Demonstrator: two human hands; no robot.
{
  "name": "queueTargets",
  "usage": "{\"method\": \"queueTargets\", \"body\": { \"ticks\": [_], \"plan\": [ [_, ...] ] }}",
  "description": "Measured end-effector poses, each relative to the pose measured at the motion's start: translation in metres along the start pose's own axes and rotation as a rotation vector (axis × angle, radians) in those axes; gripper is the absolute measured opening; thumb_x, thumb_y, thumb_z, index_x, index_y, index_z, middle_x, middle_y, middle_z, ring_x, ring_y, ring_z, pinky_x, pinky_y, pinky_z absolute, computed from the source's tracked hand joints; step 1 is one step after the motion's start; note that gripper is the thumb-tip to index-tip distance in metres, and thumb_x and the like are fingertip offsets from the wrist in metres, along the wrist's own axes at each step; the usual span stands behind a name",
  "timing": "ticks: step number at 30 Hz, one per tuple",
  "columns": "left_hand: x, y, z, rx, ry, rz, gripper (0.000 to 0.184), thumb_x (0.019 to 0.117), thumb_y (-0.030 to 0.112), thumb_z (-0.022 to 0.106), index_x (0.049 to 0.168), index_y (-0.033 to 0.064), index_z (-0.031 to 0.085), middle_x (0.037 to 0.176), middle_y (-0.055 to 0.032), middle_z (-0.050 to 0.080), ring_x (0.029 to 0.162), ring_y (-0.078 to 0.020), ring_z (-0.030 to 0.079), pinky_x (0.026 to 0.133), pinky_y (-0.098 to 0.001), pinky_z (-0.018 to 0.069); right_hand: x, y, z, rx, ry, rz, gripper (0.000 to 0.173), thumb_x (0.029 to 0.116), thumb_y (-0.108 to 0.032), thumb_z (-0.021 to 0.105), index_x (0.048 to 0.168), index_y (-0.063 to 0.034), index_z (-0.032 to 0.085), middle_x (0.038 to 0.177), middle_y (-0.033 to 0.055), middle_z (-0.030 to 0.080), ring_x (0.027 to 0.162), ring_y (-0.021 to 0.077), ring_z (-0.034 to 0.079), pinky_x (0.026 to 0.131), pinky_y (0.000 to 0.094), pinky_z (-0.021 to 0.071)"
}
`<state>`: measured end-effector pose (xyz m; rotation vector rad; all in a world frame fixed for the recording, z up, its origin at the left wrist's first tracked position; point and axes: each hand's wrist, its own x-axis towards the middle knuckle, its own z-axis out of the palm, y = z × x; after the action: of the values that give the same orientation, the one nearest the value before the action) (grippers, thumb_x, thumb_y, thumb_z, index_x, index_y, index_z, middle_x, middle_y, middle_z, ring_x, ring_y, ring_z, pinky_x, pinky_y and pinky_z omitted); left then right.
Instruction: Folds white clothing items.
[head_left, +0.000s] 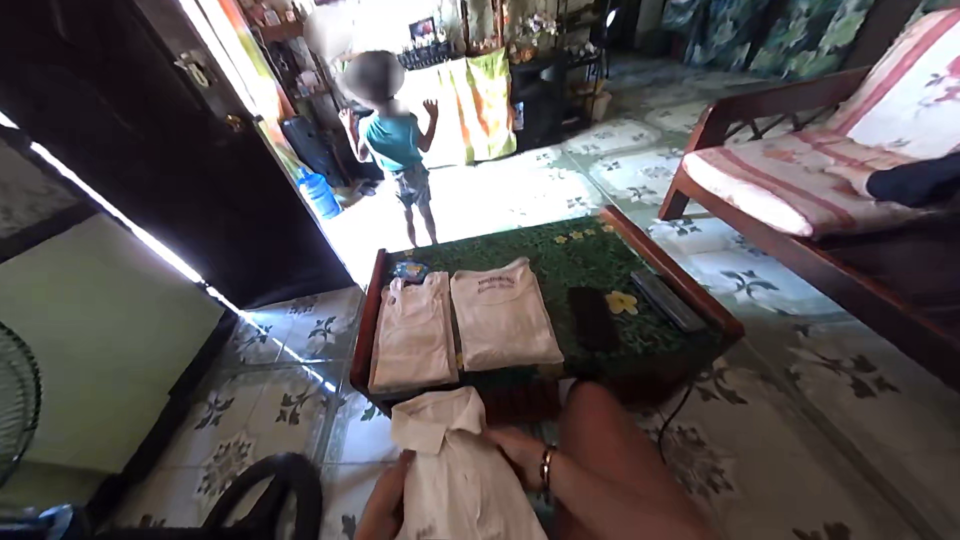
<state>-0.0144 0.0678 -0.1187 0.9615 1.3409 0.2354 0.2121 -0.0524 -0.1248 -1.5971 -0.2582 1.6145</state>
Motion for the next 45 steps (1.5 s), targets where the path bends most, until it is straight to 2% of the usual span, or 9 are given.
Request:
{"method": "queueTargets", "body": {
  "ticks": [6,12,16,19,22,28,35,41,45],
  "plan": [
    [-0.052,0.045,0.036,-0.036,0.117,0.344,0.060,0.1097,0.017,0.042,0.159,-0.0027,0.013,0.151,-0.0273,0.043,0.130,-0.0239,0.052,0.109,-0.0384,0.0438,-0.039,-0.016,0.005,0.034,-0.131,-0.246,0.046,0.1073,-0.024,0.052,0.150,-0.0087,0.043,0.134,0.0130,0.060,0.116,0.0180,0.062,0.100,0.0391,0.0519],
    [-0.079,0.120,0.073,0.022,0.013,0.543,0.060,0.1103,0.016,0.032,0.160,-0.0027,0.004,0.156,-0.0250,0.034,0.131,-0.0113,0.048,0.107,-0.0255,0.0421,-0.078,-0.068,-0.026,0.247,-0.050,-0.638,0.040,0.1085,-0.011,0.040,0.146,0.0023,0.043,0.127,0.0041,0.064,0.112,0.0019,0.062,0.099,0.0232,0.0517],
    [-0.094,0.228,0.121,0.199,0.070,0.562,0.050,0.1116,0.011,0.030,0.156,-0.0087,0.017,0.149,-0.0252,0.043,0.129,-0.0126,0.050,0.108,-0.0247,0.0395,-0.099,-0.142,-0.061,0.231,0.096,-0.809,0.038,0.1078,-0.010,0.036,0.143,0.0016,0.044,0.123,0.0025,0.065,0.110,0.0021,0.063,0.098,0.0238,0.0531],
    [-0.035,0.261,0.142,0.069,-0.127,0.777,0.042,0.1102,0.018,0.033,0.150,0.0050,0.032,0.118,-0.0003,0.061,0.100,0.0034,0.062,0.089,-0.0183,0.0533,-0.081,-0.188,-0.095,0.149,0.198,-0.838,0.040,0.1103,-0.020,0.037,0.148,-0.0096,0.047,0.124,0.0039,0.066,0.109,0.0075,0.064,0.095,0.0308,0.0552],
    [0.057,0.261,0.171,0.069,-0.236,0.545,0.047,0.1086,0.042,0.043,0.147,0.0161,0.045,0.108,-0.0078,0.069,0.089,-0.0151,0.069,0.078,-0.0367,0.0599,-0.021,-0.206,-0.132,0.086,0.251,-0.701,0.043,0.1106,-0.028,0.040,0.152,-0.0178,0.042,0.128,0.0053,0.064,0.110,0.0123,0.063,0.094,0.0360,0.0547],
    [0.132,0.230,0.202,0.445,-0.054,0.344,0.054,0.1084,0.038,0.047,0.142,-0.0050,0.049,0.135,-0.0284,0.057,0.124,-0.0365,0.057,0.105,-0.0541,0.0462,0.066,-0.181,-0.165,0.075,0.359,-0.500,0.045,0.1052,-0.021,0.057,0.146,-0.0034,0.048,0.125,0.0174,0.065,0.105,0.0188,0.068,0.092,0.0357,0.0566],
    [0.139,0.230,0.201,0.328,-0.021,0.358,0.060,0.1058,0.041,0.052,0.151,0.0029,0.040,0.134,-0.0254,0.059,0.120,-0.0369,0.059,0.099,-0.0588,0.0474,0.079,-0.190,-0.170,-0.092,0.559,-0.527,0.054,0.1049,-0.023,0.058,0.155,-0.0099,0.042,0.141,0.0243,0.053,0.124,0.0348,0.056,0.104,0.0516,0.0462],
    [0.127,0.239,0.204,0.498,0.201,0.692,0.067,0.1011,0.031,0.062,0.156,0.0059,0.034,0.152,-0.0346,0.032,0.129,-0.0477,0.048,0.101,-0.0588,0.0462,0.072,-0.203,-0.158,-0.548,0.752,-0.641,0.047,0.1040,-0.023,0.057,0.148,-0.0085,0.053,0.142,0.0275,0.052,0.129,0.0467,0.050,0.105,0.0620,0.0424],
    [0.116,0.265,0.227,0.767,0.103,1.028,0.052,0.1041,0.036,0.055,0.147,0.0073,0.051,0.149,-0.0304,0.042,0.136,-0.0489,0.042,0.109,-0.0660,0.0360,0.072,-0.201,-0.127,-0.919,0.730,-0.775,0.056,0.1002,-0.019,0.060,0.152,-0.0042,0.045,0.149,0.0239,0.050,0.142,0.0451,0.041,0.113,0.0690,0.0300]
  ]
}}
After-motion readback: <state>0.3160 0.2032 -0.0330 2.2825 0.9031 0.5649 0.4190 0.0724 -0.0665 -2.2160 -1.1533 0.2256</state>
